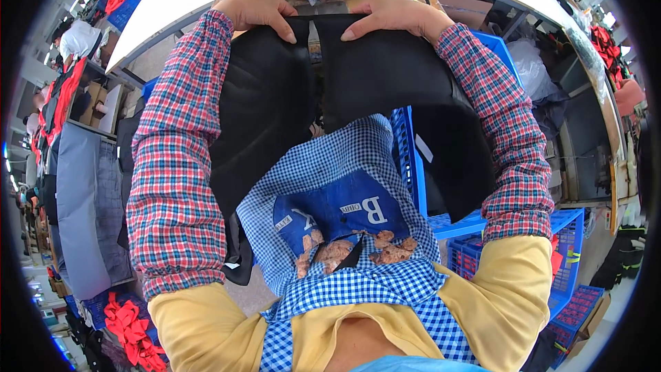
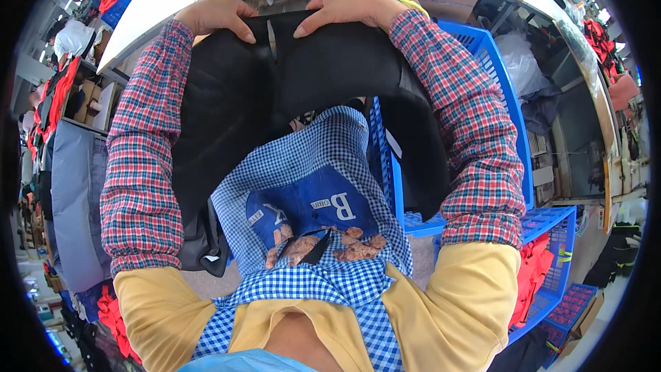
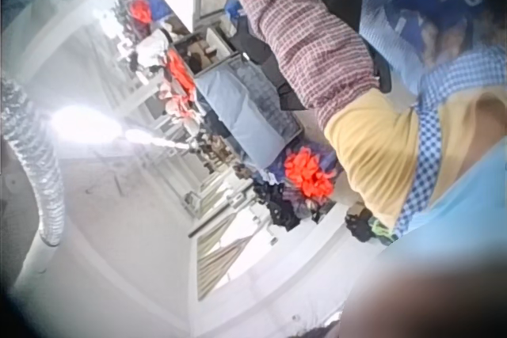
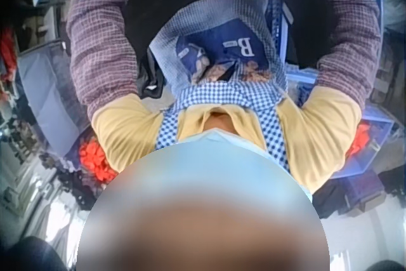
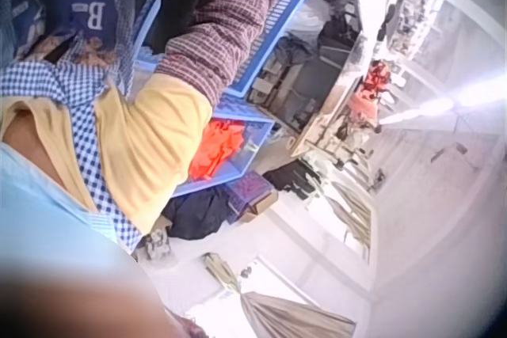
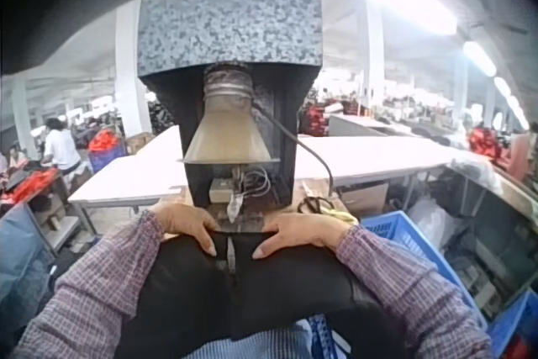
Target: The person is processing black fabric components at a workshop station, using scissors to trim excess and a machine for assembly.
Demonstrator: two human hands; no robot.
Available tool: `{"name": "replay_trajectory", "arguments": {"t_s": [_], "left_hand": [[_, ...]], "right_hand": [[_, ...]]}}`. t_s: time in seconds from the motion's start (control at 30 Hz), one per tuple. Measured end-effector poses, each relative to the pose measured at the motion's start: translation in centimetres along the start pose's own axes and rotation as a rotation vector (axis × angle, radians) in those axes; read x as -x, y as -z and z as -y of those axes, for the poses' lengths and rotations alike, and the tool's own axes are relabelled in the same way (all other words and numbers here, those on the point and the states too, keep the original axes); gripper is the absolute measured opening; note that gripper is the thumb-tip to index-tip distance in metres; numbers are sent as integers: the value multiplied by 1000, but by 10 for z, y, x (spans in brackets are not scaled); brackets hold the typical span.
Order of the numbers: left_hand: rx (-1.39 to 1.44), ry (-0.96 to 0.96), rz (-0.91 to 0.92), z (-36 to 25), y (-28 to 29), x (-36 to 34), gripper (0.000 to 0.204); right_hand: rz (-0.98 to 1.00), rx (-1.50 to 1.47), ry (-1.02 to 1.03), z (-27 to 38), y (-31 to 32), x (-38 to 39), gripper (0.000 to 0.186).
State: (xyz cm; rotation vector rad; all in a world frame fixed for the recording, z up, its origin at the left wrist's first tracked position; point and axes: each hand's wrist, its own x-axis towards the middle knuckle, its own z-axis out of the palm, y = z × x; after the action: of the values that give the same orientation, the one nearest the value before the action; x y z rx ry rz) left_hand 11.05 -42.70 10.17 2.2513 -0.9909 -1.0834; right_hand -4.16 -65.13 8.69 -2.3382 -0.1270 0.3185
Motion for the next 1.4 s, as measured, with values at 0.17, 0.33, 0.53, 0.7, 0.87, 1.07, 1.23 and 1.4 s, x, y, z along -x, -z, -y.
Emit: {"name": "replay_trajectory", "arguments": {"t_s": [0.17, 0.33, 0.53, 0.7, 0.87, 1.07, 1.23, 1.4], "left_hand": [[-41, 25, -62, 8, 6, -17, 70], [-47, -124, -145, 14, 13, -30, 59], [5, -128, -66, 15, 16, -30, 57], [-43, -116, -109, 2, 15, -20, 58], [-25, -85, -111, 12, 22, -26, 59], [-19, -81, -205, 1, 19, -27, 52], [-33, -97, -151, 6, 23, -23, 56], [-152, -100, -279, 2, 17, -14, 55]], "right_hand": [[81, -57, -25, -9, 10, -14, 57], [-104, -32, 50, -30, 15, -29, 58], [-6, -22, 61, -22, 21, -31, 58], [-52, -20, 61, -25, 24, -31, 56], [-18, -49, 71, -14, 25, -32, 54], [-103, -40, 47, -33, 24, -35, 56], [-80, -3, 64, -18, 21, -29, 59], [-142, 89, 68, -27, 20, -23, 65]]}}
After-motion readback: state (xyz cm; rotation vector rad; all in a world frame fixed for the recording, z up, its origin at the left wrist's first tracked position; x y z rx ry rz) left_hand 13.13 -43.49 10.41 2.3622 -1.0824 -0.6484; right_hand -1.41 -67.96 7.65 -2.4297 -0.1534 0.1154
